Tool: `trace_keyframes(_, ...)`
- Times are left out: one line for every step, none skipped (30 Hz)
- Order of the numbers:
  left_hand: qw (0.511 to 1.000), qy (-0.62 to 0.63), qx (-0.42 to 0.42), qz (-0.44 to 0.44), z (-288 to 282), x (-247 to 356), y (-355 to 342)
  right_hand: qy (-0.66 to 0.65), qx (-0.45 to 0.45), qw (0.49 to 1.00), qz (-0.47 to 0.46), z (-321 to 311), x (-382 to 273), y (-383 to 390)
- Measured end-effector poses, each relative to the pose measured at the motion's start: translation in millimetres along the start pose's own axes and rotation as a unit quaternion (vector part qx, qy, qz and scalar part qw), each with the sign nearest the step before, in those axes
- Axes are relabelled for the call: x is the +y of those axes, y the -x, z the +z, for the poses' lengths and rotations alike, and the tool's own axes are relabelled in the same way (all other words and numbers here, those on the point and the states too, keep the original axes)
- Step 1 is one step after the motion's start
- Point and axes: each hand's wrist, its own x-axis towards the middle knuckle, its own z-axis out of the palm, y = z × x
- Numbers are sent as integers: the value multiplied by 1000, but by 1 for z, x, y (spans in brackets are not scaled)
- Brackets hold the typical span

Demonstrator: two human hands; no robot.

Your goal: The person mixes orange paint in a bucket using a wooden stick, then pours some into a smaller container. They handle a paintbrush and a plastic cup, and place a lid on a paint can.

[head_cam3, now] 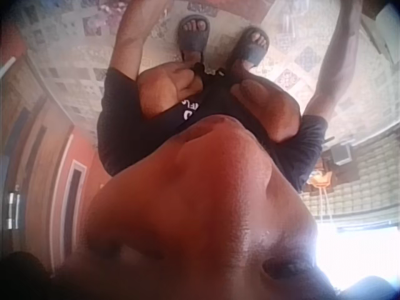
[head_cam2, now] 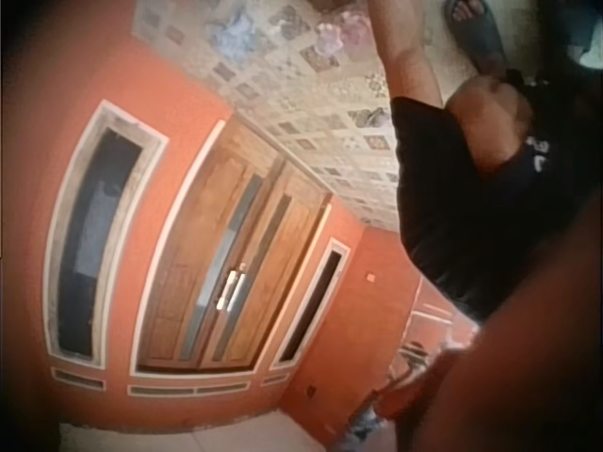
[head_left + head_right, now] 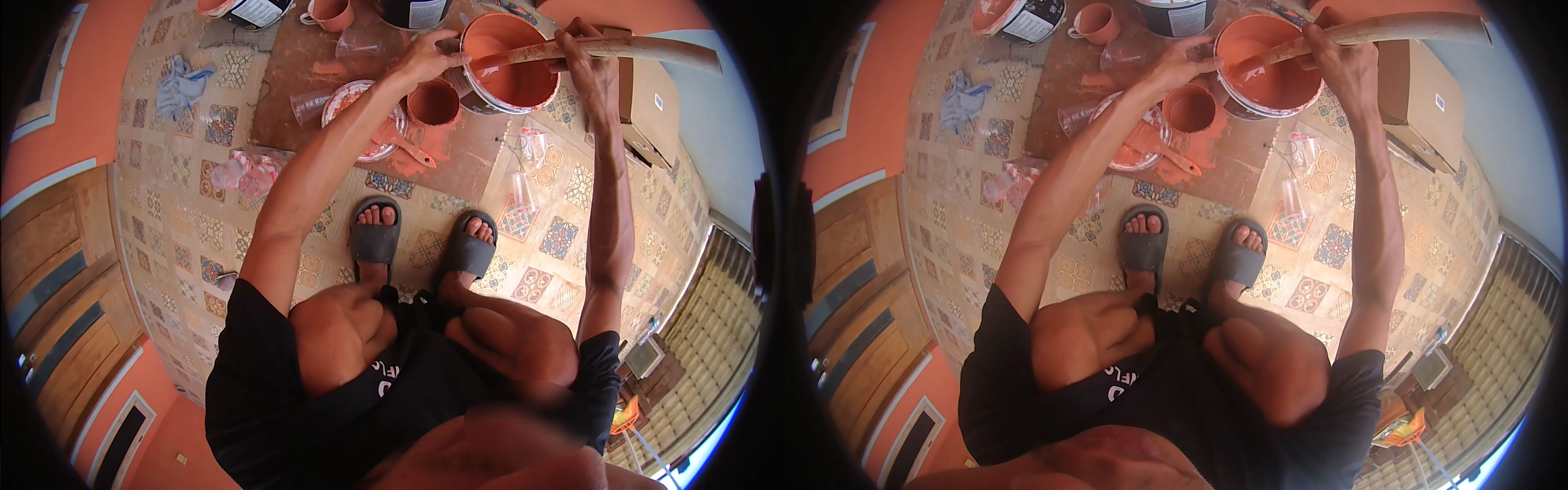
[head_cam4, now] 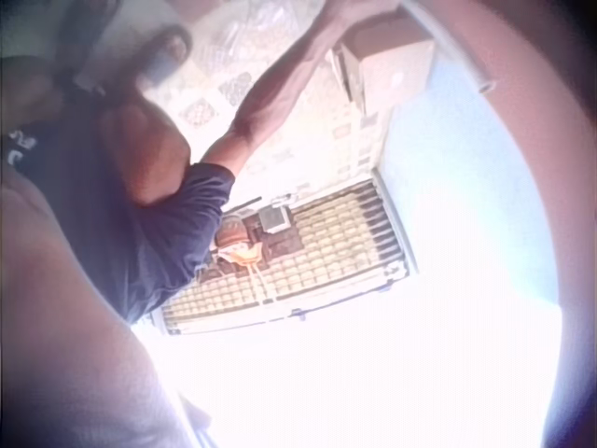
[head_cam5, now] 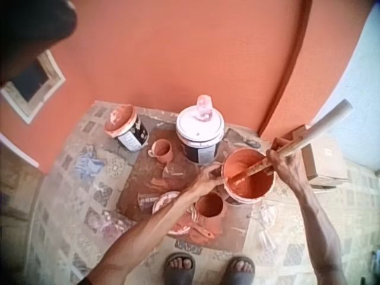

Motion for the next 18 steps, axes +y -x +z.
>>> trace_keyframes(1000, -10, 5, 17, 0, -1, 0, 53, 0, 998, -31, 0, 0, -1)
trace_keyframes(999, -24, 10, 22, 0, -1, 0, 103, 6, 994, -34, 1, 0, 0)
trace_keyframes(999, -45, 15, 7, 0, 0, 0, 208, -19, 975, -75, 1, 0, -1)
trace_keyframes(999, -35, 14, 23, 0, 0, 0, 148, -39, 987, -49, 1, 0, -1)
trace_keyframes(999, -32, 13, 18, 0, 1, 1, 90, -38, 995, -21, 0, 0, -1)
trace_keyframes(1000, -30, 9, 2, 1, 2, 1, 38, -52, 998, 9, 1, 0, 0)
trace_keyframes(1000, -23, 9, 15, 0, 3, 2, -6, -38, 999, 23, -1, 0, 0)
trace_keyframes(1000, -17, 8, 18, 0, 4, 2, -16, -23, 999, -20, -1, 1, 1)
trace_keyframes(1000, -14, 6, 5, 1, 5, 3, -17, -8, 999, -49, -2, 1, 1)
trace_keyframes(999, -25, 6, 21, 1, 6, 3, -2, 9, 999, -47, -1, 2, 0)
trace_keyframes(999, -40, 7, 20, 1, 6, 3, 130, -13, 989, -65, -4, 3, 2)
trace_keyframes(998, -59, 8, 10, 0, 7, 4, 143, -34, 987, -69, -5, 4, 1)
trace_keyframes(998, -56, 13, 20, 0, 7, 4, 153, -46, 986, -49, -5, 5, 1)
trace_keyframes(998, -55, 19, 19, 0, 7, 4, 146, -65, 985, -61, -6, 6, 2)
trace_keyframes(998, -55, 22, 3, 0, 6, 4, 75, -63, 995, -3, -5, 7, -1)
trace_keyframes(999, -39, 17, 16, 0, 6, 4, 32, -32, 999, -21, -5, 8, -1)
trace_keyframes(1000, -25, 9, 13, 0, 5, 3, -9, -9, 999, -30, -5, 9, -2)
trace_keyframes(1000, -12, 3, -2, 0, 4, 3, -40, 19, 999, -5, -5, 9, -2)
